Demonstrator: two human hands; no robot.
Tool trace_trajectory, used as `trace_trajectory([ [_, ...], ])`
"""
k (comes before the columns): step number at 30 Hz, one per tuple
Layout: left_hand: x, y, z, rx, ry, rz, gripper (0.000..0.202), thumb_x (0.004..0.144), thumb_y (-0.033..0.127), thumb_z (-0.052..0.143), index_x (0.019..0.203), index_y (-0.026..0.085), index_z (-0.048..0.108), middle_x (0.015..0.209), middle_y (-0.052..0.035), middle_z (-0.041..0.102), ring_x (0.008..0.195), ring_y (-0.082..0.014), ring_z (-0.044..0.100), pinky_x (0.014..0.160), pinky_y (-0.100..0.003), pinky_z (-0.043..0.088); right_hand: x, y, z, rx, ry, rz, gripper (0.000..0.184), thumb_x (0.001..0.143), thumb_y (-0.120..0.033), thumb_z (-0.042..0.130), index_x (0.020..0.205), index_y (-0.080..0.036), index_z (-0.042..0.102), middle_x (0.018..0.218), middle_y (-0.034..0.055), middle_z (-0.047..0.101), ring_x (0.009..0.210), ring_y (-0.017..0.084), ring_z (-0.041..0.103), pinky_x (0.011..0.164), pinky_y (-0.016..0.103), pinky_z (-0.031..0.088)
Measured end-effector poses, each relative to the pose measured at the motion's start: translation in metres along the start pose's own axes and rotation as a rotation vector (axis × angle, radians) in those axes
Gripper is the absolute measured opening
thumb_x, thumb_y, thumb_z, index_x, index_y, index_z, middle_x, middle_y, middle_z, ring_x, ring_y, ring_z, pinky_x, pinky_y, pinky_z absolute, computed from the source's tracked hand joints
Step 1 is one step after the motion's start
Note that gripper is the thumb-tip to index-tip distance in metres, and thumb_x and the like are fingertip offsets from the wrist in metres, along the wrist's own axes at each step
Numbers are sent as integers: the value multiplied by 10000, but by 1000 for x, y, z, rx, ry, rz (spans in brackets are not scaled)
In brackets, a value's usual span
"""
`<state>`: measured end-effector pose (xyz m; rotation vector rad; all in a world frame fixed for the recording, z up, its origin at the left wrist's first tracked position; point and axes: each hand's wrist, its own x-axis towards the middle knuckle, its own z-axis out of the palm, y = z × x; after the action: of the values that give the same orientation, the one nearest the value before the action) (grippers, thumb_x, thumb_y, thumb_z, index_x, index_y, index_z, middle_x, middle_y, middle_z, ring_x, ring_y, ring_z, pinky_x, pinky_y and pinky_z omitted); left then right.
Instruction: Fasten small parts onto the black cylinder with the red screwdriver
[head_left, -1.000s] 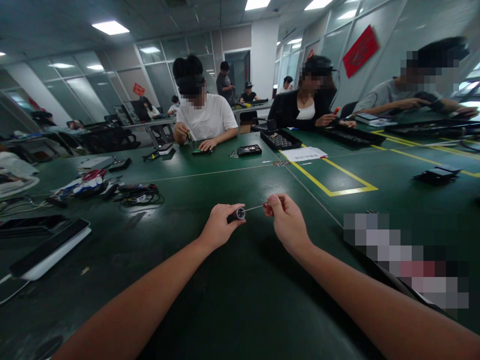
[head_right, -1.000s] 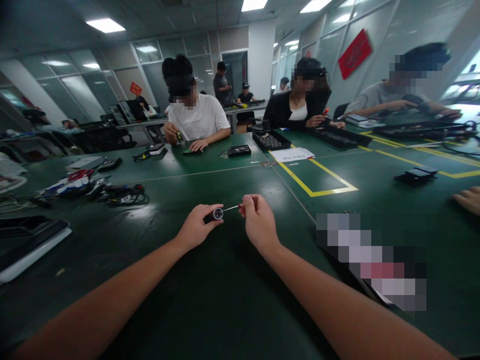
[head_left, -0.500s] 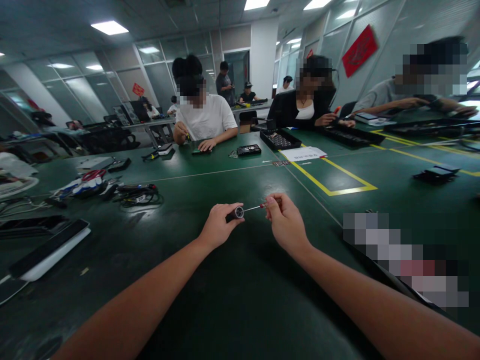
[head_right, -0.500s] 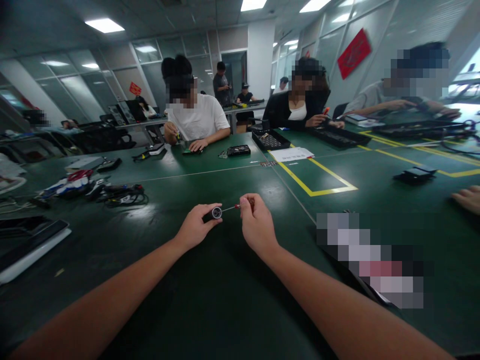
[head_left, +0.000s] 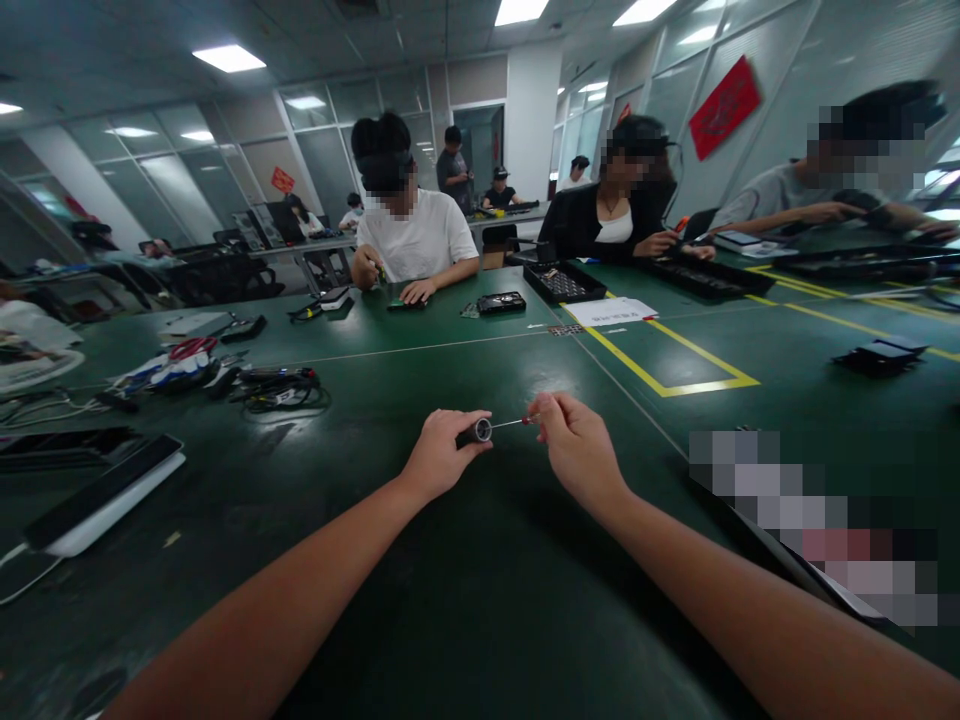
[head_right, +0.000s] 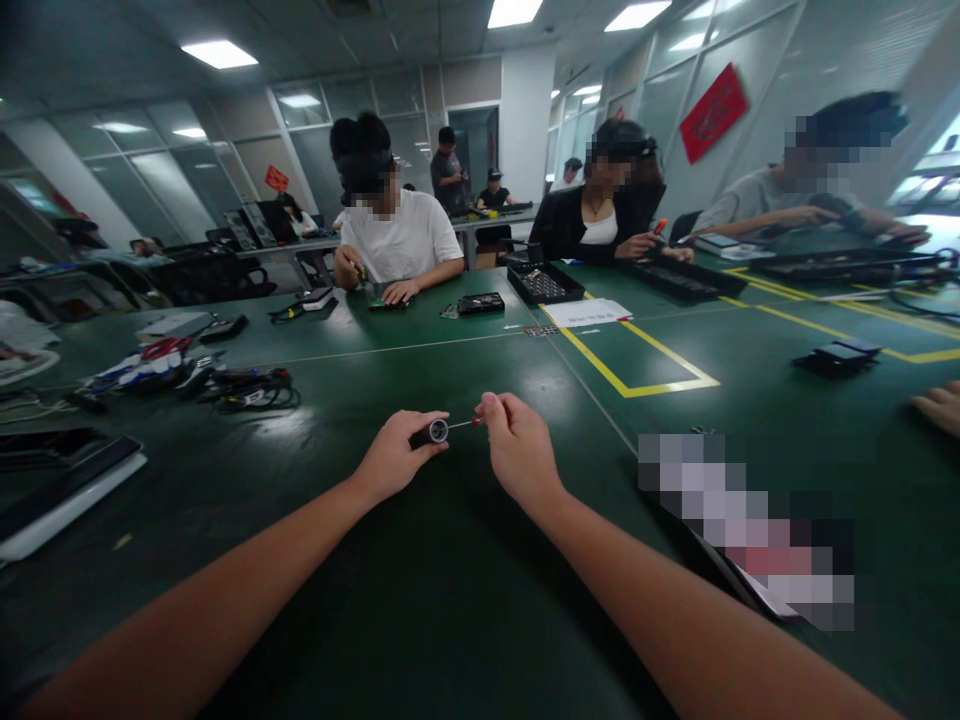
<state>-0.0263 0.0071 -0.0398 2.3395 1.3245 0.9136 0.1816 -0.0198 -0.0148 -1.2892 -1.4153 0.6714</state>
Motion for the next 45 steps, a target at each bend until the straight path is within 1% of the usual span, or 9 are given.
trace_trajectory([
  [5, 1, -1, 0, -19, 27, -31, 370, 878, 221, 749, 1239, 262, 678, 1053, -34, 726, 1015, -250, 623, 995, -445, 446, 0, 7, 3, 141, -37, 39, 268, 950, -450, 485, 1051, -238, 613, 811, 13, 656, 722, 198, 606, 676, 333, 484],
  [11, 1, -2, 0, -16, 21, -21, 367, 882, 227, 745, 1241, 261, 677, 1059, -36, 726, 1018, -251, 623, 1006, -457, 452, 1, 7, 3, 98, -72, 68, 375, 973, -544, 417, 944, -241, 636, 688, -16, 575, 594, 176, 542, 597, 321, 457],
  [15, 1, -1, -1, -27, 35, -43, 361, 885, 208, 733, 1239, 256, 679, 1074, -40, 725, 1020, -249, 629, 1002, -451, 461, 3, 11, 5, 187, -38, 66, 230, 912, -433, 515, 1026, -245, 582, 792, -6, 641, 664, 180, 579, 651, 334, 478],
  [19, 1, 0, -1, -39, 57, -65, 363, 889, 198, 722, 1245, 254, 676, 1125, -50, 719, 1043, -248, 633, 994, -438, 471, 7, 16, 8, 338, -13, 92, 216, 853, -437, 618, 882, -228, 572, 776, 4, 631, 730, 183, 607, 725, 354, 505],
  [22, 0, 3, -2, -5, 44, -29, 363, 890, 223, 729, 1247, 262, 675, 1109, -43, 724, 1043, -251, 631, 994, -447, 465, 9, 18, 9, 444, 1, 194, 265, 868, -479, 638, 877, -215, 624, 809, 35, 656, 737, 188, 615, 726, 361, 521],
  [26, 1, 3, -6, 109, 73, 40, 356, 903, 249, 725, 1254, 275, 670, 1123, -36, 728, 1067, -258, 621, 1010, -466, 434, 11, 21, 8, 654, -20, 488, 273, 904, -461, 603, 777, -220, 599, 655, 22, 587, 573, 176, 558, 638, 380, 546],
  [28, 1, 1, -6, 137, 90, 28, 352, 905, 250, 727, 1252, 269, 672, 1124, -36, 729, 1068, -259, 621, 1003, -467, 431, 12, 22, 8, 673, -1, 526, 273, 909, -445, 597, 742, -229, 575, 622, 17, 564, 536, 171, 533, 598, 376, 546],
  [35, 2, -1, -3, 134, 74, 1, 361, 886, 249, 758, 1237, 258, 675, 1111, -29, 734, 1048, -252, 627, 982, -461, 434, 11, 20, 10, 501, 91, 295, 269, 869, -497, 633, 839, -232, 606, 743, 19, 647, 661, 176, 609, 627, 327, 541],
  [45, 1, 1, -4, 137, 79, 22, 349, 884, 255, 759, 1224, 268, 683, 1128, -28, 741, 1062, -256, 634, 981, -473, 442, 2, 12, 10, 265, -36, 55, 242, 910, -460, 600, 945, -221, 606, 831, 35, 696, 768, 195, 669, 744, 376, 541],
])
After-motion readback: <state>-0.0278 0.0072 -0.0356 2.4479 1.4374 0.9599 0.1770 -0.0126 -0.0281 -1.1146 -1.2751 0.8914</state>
